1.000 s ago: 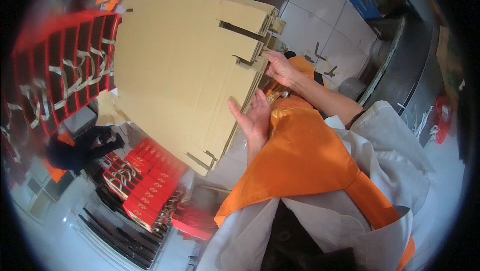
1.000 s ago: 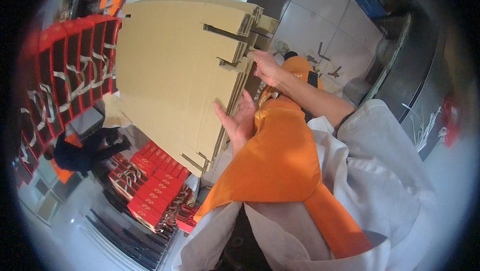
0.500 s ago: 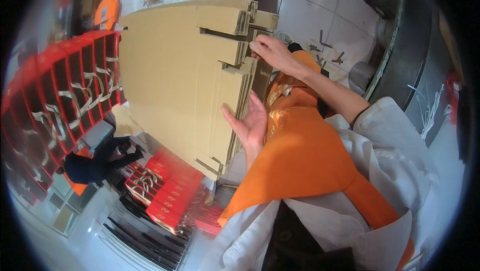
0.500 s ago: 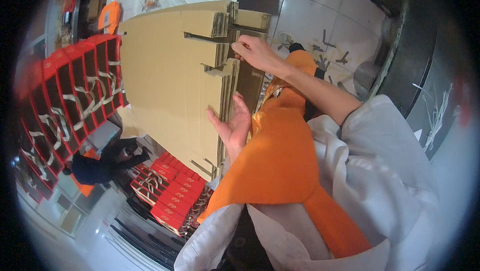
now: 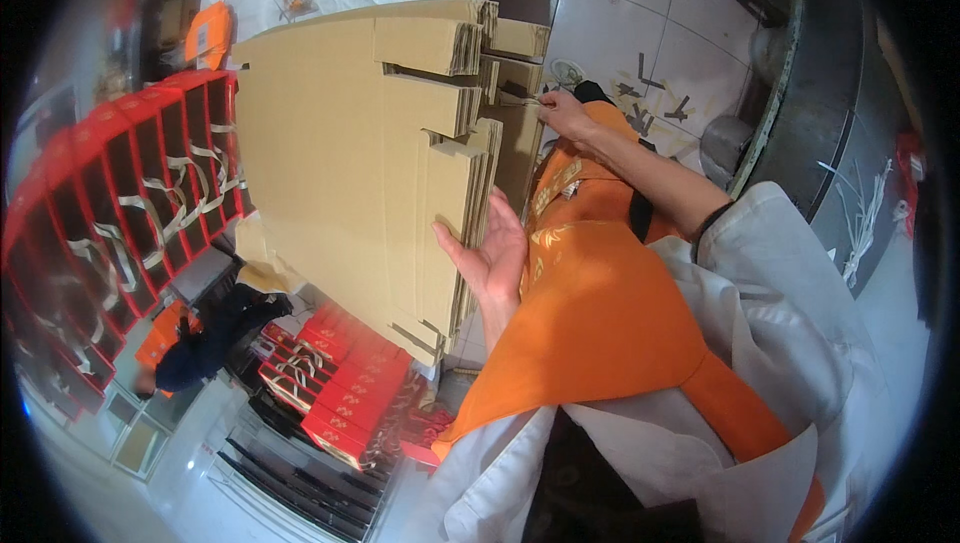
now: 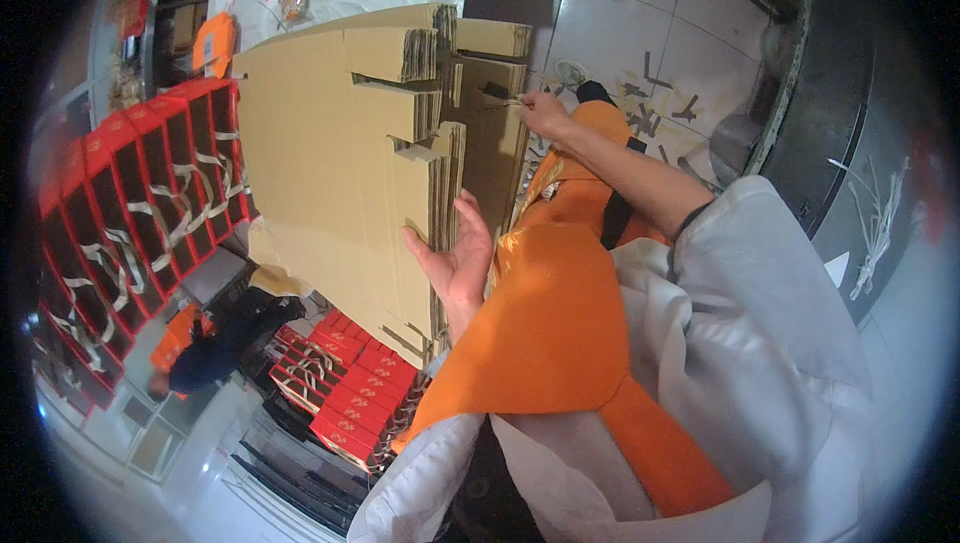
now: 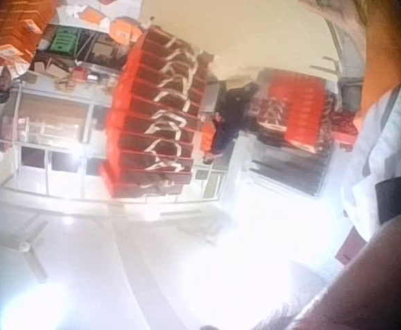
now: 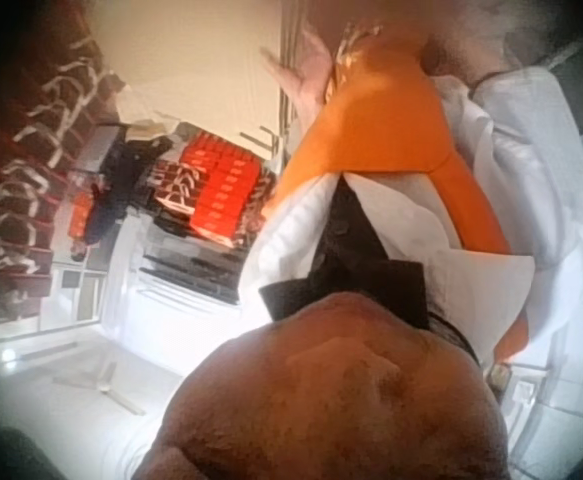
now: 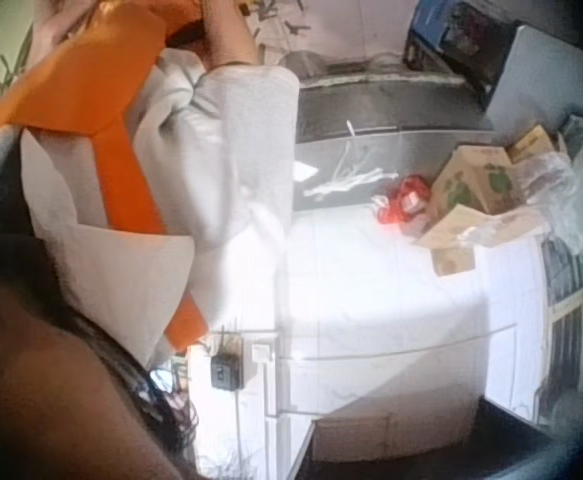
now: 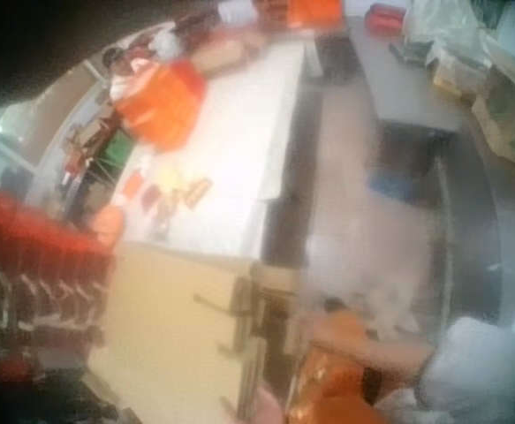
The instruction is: The person assembles flat cardboard boxes by folding the side flaps and locking the tabs into place. They handle multiple boxes one at a time, folding and locking them, then stacking the finished boxes.
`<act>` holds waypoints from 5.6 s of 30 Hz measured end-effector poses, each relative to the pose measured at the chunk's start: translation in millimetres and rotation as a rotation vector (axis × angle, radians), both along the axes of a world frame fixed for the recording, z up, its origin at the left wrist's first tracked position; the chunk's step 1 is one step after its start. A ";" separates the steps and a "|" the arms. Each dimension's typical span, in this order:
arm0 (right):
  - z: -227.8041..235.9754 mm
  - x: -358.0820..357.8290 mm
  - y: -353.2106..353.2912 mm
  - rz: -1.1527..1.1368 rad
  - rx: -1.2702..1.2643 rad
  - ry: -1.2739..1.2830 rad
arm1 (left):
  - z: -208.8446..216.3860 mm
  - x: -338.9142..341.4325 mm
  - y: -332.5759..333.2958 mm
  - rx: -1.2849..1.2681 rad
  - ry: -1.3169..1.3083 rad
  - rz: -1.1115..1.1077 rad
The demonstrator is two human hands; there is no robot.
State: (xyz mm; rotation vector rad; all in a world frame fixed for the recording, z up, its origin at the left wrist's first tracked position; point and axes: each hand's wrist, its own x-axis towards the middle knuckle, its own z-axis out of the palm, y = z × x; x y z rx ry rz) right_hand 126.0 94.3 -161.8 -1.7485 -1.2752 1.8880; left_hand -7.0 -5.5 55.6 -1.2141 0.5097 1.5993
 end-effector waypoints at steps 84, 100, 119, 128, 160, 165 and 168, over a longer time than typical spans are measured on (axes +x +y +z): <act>-9.4 -24.8 -33.6 -0.310 -0.257 0.338 | -11.3 -2.6 0.3 0.003 -0.018 -0.004; 53.9 -38.0 -12.0 -0.583 -0.432 0.713 | -10.2 -1.3 1.1 0.008 0.012 -0.034; 39.6 -41.4 30.2 0.152 0.250 -0.074 | -5.9 -1.3 1.4 -0.015 0.010 0.010; 12.1 33.5 18.0 -0.757 -0.385 0.418 | -1.2 -1.4 2.7 -0.041 -0.021 0.030; 18.8 -45.0 -28.4 -0.541 -0.227 0.115 | -49.9 0.0 -2.8 0.010 0.033 -0.010; 50.2 -48.3 -18.4 -0.610 -0.515 0.607 | -49.1 -0.8 -2.2 0.012 0.054 -0.030; 60.9 -56.5 -18.5 -0.442 -0.408 0.658 | -46.0 -0.9 -2.9 0.030 0.072 -0.099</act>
